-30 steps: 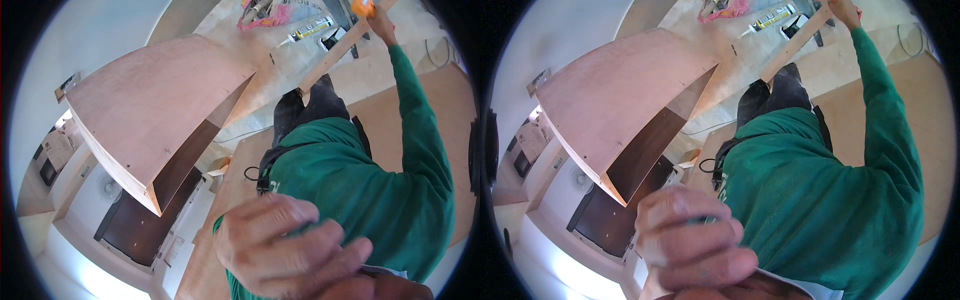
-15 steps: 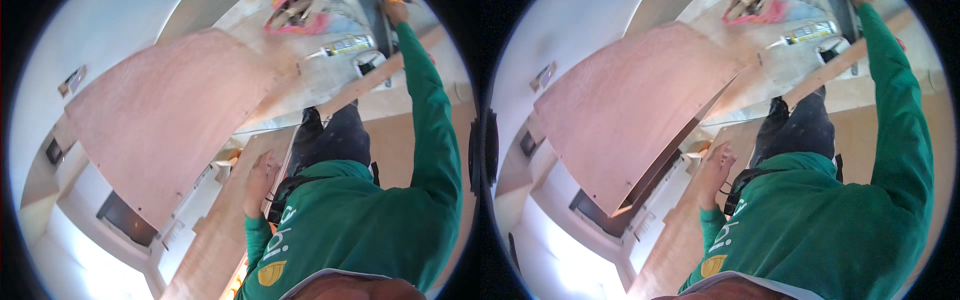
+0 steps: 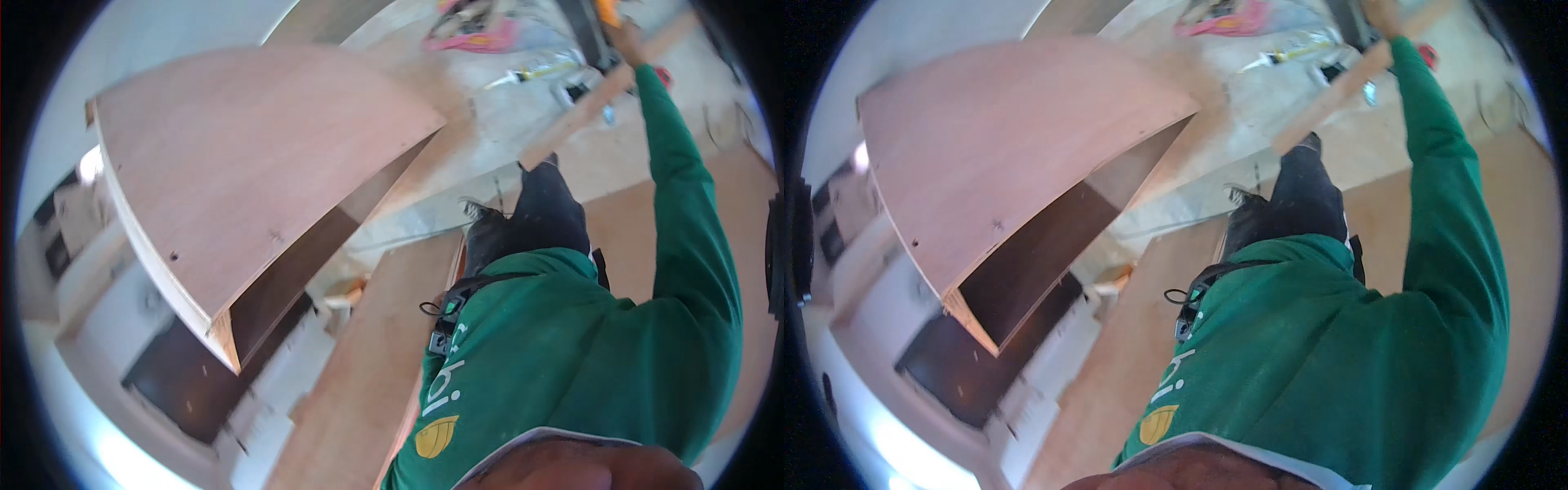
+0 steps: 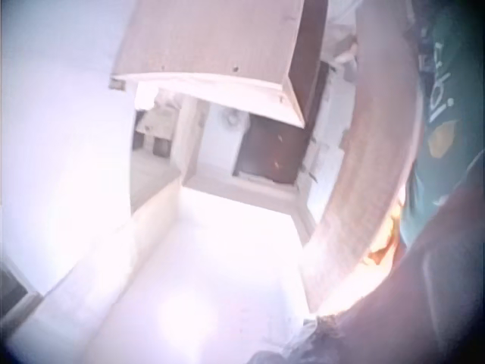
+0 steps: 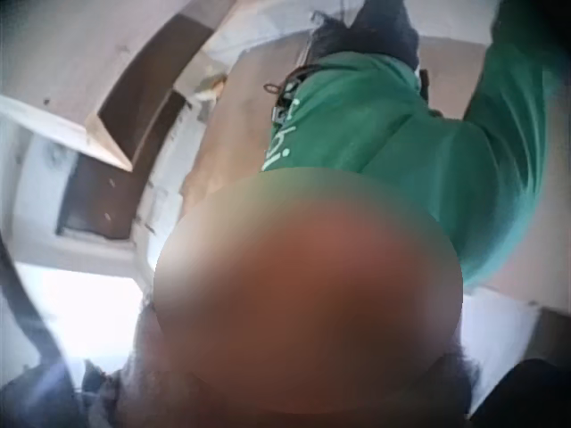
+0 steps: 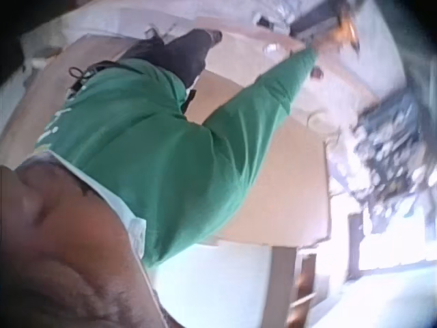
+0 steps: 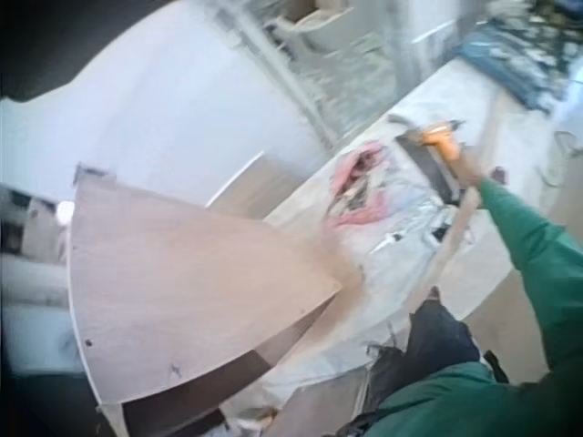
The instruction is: The person positions wooden panels together to form a box, secures the joints by driving screws with a power drill, and uses a hammer to tap panels into alignment.
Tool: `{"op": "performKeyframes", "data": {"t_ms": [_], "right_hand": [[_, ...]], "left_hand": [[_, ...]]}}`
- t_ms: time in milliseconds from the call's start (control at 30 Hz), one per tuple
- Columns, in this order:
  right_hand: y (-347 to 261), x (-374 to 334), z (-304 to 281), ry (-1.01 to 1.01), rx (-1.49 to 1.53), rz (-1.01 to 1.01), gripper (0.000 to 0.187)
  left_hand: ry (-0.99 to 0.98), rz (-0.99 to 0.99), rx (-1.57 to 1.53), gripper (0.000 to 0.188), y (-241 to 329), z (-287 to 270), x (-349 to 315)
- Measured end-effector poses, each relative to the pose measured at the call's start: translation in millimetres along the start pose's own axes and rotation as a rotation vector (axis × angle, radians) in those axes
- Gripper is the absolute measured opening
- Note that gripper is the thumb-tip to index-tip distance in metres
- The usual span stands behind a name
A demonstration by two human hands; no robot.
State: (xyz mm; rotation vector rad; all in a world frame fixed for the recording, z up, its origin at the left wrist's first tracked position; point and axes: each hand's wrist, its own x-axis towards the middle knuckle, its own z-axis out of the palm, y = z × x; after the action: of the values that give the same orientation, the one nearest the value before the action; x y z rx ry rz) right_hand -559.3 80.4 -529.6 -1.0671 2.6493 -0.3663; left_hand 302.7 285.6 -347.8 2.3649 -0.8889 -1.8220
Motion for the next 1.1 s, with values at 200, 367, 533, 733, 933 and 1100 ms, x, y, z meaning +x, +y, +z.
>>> {"op": "performKeyframes", "data": {"t_ms": [200, 367, 533, 733, 933, 1100], "right_hand": [[26, -17, -24, 0.074, 0.094, 0.129, 0.053], [-23, -17, -52, 0.18, 0.193, 0.259, 0.058], [5, 42, 2, 0.146, 0.238, 0.049, 0.046], [41, 78, 21, 0.307, 0.461, -0.426, 0.04], [3, -22, -96, 0.145, 0.644, -0.018, 0.045], [-45, -152, -203, -0.121, 1.431, 0.005, 0.036]], "left_hand": [[-0.13, 0.037, 0.092, 0.042, 5, -4, 45], [-0.087, 0.101, 0.028, 0.043, 26, 4, 44], [0.101, 0.087, -0.019, 0.045, 85, 76, 5], [-0.082, 0.117, 0.201, 0.05, 203, 157, -25], [-0.047, 0.496, 0.524, 0.055, 320, 204, -59], [-0.37, 0.694, -0.103, 0.06, 397, 294, -57]]}}
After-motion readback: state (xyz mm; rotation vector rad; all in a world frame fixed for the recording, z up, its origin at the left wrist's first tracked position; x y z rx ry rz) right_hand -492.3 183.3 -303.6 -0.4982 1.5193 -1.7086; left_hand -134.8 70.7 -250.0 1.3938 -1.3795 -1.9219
